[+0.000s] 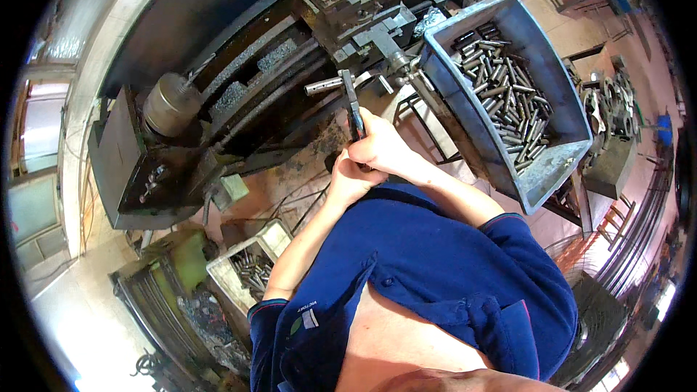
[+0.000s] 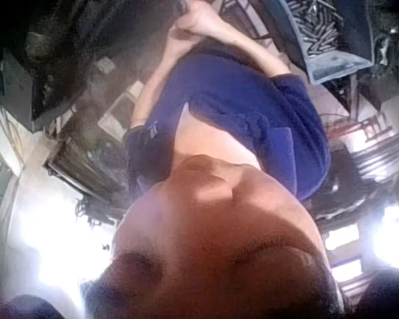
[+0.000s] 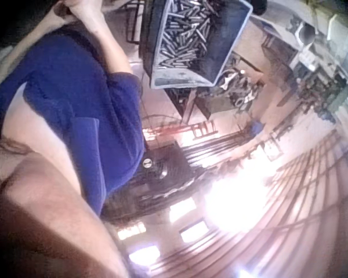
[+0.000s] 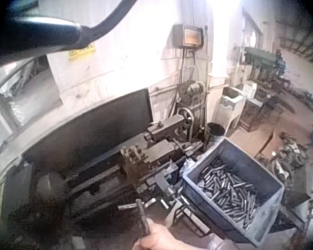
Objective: The person operates a metalworking machine in a factory setting. They repeatedly pick up metal rods from a bin, insert them into the machine, and then remove the processed parts, placing them back into the bin.
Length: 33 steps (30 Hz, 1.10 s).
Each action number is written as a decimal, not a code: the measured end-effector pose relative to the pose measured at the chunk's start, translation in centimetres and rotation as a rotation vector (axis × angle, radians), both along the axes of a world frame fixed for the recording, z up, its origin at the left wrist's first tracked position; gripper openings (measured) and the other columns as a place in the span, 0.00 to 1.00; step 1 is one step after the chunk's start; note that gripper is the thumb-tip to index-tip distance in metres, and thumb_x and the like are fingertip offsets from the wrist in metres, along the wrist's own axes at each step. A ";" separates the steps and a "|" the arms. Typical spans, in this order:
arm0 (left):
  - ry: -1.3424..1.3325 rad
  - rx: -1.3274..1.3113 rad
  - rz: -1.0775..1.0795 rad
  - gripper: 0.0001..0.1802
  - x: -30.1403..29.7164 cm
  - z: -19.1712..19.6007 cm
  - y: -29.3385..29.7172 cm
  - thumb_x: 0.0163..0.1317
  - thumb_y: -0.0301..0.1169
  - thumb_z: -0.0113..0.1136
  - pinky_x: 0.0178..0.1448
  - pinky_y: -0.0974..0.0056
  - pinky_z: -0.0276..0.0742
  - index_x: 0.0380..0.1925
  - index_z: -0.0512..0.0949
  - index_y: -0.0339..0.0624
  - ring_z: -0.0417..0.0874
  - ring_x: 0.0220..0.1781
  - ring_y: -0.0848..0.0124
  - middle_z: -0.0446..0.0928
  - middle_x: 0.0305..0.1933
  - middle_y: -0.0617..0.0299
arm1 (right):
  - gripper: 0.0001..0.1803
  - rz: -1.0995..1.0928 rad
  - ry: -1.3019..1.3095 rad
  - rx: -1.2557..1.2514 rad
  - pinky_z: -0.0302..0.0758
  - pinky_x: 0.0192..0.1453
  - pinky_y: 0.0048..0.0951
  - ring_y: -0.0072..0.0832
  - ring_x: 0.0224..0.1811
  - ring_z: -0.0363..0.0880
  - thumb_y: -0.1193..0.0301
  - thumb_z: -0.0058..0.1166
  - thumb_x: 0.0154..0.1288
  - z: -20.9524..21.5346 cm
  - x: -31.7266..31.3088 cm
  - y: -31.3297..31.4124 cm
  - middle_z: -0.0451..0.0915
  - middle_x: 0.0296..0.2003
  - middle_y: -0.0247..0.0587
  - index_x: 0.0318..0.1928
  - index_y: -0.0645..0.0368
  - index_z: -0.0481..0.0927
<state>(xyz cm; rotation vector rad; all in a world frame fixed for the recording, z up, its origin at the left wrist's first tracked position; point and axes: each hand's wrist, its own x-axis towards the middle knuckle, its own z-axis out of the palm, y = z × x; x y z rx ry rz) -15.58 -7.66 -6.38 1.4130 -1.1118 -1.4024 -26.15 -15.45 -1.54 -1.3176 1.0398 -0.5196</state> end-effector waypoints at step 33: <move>-0.183 -0.056 0.868 0.14 18.4 -4.7 21.2 0.54 0.32 0.60 0.31 0.69 0.72 0.37 0.77 0.34 0.74 0.30 0.78 0.77 0.27 0.64 | 0.49 -0.247 -0.949 0.395 0.56 0.19 0.12 0.11 0.15 0.58 0.61 0.63 0.47 -3.0 -15.0 -3.3 0.58 0.64 0.56 0.64 0.72 0.51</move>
